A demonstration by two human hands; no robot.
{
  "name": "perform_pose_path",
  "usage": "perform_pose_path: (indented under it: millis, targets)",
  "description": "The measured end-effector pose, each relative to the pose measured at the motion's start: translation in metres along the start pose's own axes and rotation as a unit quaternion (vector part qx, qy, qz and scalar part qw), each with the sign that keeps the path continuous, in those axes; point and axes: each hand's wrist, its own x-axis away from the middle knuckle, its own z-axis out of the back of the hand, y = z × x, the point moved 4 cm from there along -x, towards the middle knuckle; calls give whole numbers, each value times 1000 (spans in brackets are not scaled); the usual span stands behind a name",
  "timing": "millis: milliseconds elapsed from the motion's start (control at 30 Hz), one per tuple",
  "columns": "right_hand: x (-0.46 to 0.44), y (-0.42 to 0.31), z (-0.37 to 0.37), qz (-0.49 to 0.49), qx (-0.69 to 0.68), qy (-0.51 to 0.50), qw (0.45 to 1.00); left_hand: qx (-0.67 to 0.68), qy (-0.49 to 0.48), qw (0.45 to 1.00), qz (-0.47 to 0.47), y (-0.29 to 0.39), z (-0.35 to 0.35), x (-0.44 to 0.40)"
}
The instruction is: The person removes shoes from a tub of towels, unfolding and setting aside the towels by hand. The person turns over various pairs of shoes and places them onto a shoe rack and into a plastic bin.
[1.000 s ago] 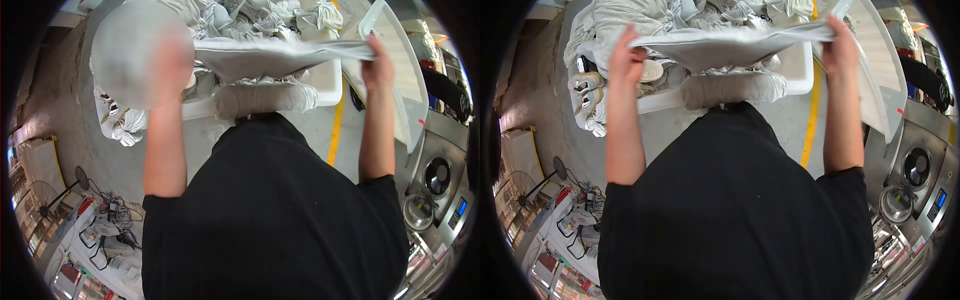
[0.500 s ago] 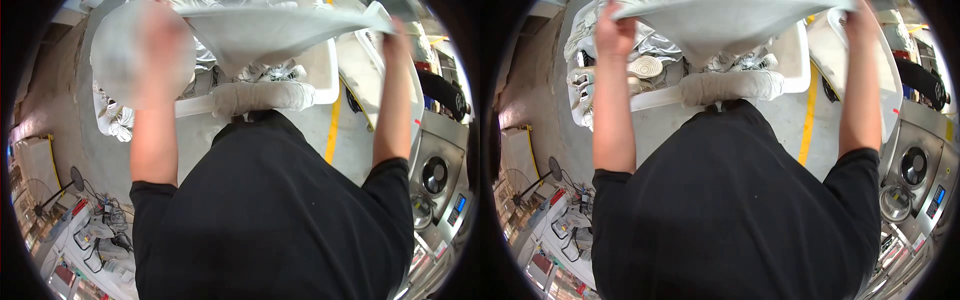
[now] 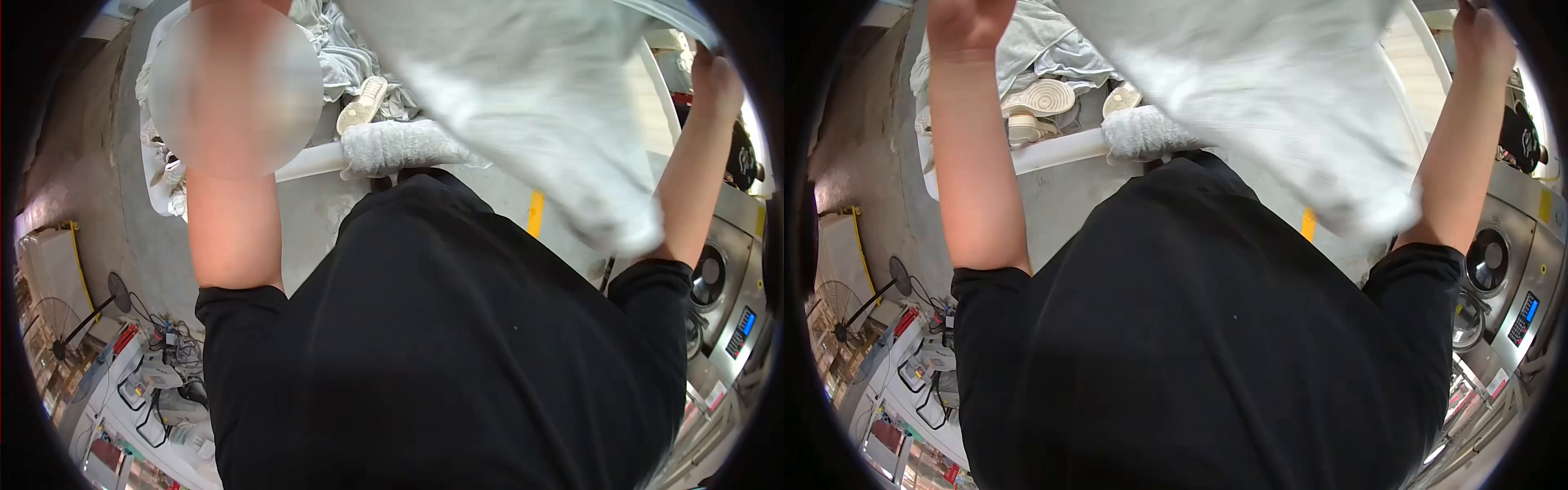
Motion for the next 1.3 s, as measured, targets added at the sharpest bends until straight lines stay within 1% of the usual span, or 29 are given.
perform_pose_path:
  millis: [67,100,200,233,300,367,433,500,567,633,667,700,733,767,833,867,933,967,1000,1067,1133,1167,1200,1300]
  targets:
    - [-8,39,16,-64,-22,47,997,24,-12,999,42,-17,27,-11]
    - [-8,52,26,-96,-33,70,992,1,3,999,36,-19,24,-4]
    - [10,69,49,-164,-61,98,980,-71,48,996,14,-14,-4,36]
    - [20,79,62,-192,-82,83,974,-84,72,993,44,-16,1,46]
    - [46,98,80,-247,-74,81,963,-111,120,981,104,-23,26,72]
    - [89,109,91,-303,-51,46,950,-222,71,956,181,-30,52,108]
    - [135,130,110,-342,-24,-9,939,-370,38,911,178,-43,72,144]
    - [184,145,127,-415,8,-81,906,-309,54,916,251,-64,102,186]
    - [228,175,154,-454,77,-166,872,-250,75,898,354,-87,125,228]
    - [279,203,169,-549,135,-259,783,-347,-32,819,455,-110,143,261]
    - [304,218,173,-575,212,-331,718,-409,-74,739,530,-119,149,274]
    - [325,229,173,-590,286,-399,642,-463,-114,645,596,-126,155,284]
    - [334,235,168,-498,393,-502,588,-509,-151,542,651,-134,162,293]
    - [340,243,160,-390,486,-589,515,-605,-179,536,560,-142,167,289]
    - [337,277,144,-331,469,-560,597,-760,-227,493,357,-160,173,288]
    - [329,298,133,-300,458,-544,636,-686,-200,621,322,-179,185,275]
    - [297,324,78,-391,364,-486,692,-610,-87,669,415,-213,189,237]
    - [283,345,54,-388,360,-476,702,-565,-28,686,457,-234,195,220]
    - [273,370,32,-386,357,-466,712,-580,-18,681,446,-256,208,205]
    - [258,432,-9,-315,349,-453,757,-606,-3,671,427,-311,237,181]
    - [249,504,-47,-245,379,-471,758,-634,38,644,427,-364,263,158]
    - [250,538,-65,-229,402,-480,745,-648,59,629,426,-390,277,149]
    - [249,572,-82,-210,422,-489,734,-657,52,627,415,-416,292,140]
    - [263,676,-113,-191,468,-584,635,-688,32,612,389,-476,340,128]
